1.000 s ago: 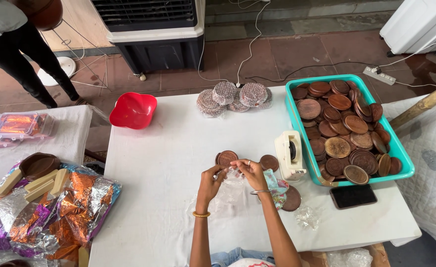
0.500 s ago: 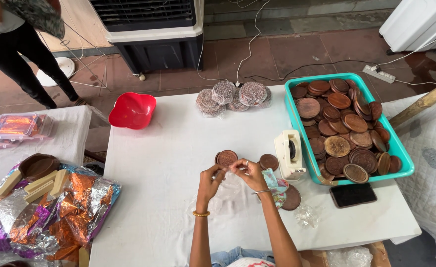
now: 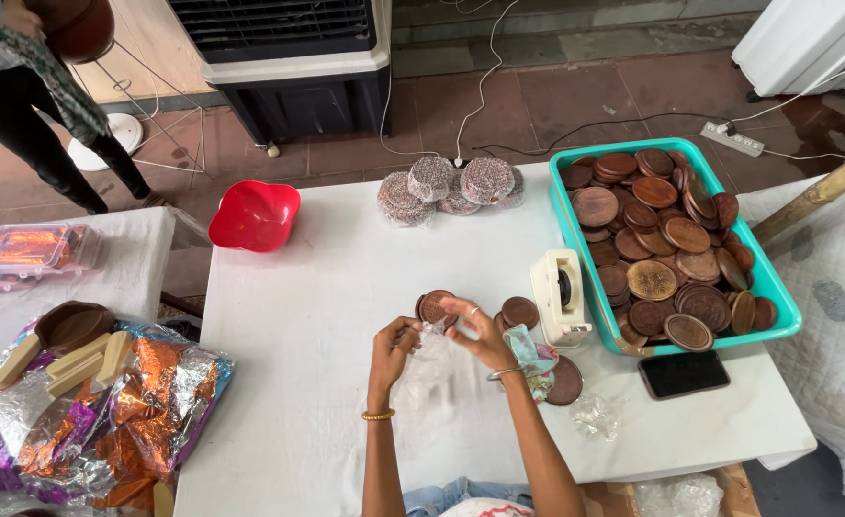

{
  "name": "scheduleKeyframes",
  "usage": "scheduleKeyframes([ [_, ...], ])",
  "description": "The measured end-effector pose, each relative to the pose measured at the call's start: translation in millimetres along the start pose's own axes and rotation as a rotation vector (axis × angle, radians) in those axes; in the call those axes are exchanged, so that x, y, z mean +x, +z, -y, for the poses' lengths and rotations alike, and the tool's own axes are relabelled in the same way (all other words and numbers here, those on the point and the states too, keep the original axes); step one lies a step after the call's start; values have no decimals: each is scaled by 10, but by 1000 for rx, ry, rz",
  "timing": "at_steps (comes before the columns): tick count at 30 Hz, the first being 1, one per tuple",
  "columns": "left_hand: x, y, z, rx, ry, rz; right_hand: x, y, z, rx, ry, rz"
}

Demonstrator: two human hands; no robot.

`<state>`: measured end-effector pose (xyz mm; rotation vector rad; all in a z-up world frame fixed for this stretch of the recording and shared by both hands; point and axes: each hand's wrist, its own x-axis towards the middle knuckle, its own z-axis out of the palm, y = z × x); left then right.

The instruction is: The person sits at a table and wraps round wooden coasters in bubble wrap by hand, pressing the wrap around each coaster and stacking the wrapped coasters on the table. They take new coasters from a green tray and place finished wrapped ones in a pile.

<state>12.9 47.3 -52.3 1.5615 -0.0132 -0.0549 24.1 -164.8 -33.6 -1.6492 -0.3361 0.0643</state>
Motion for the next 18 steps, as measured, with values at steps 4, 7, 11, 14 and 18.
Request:
scheduleKeyframes([
  [4,5,20,36,-45,-29,65,-28,106,-287,-11,41,59],
  [7,-6,13,-33,-8,63,-32,-22,93,-412,104,151,17],
  [11,-50,82,-215,76,58,-159,-21,68,-207,151,229,-64],
  [14,-62,147,-258,119,79,-213,-32,67,-160,146,211,-94],
  [18,-51,181,-224,76,98,-180,-40,79,-39,121,196,-152],
])
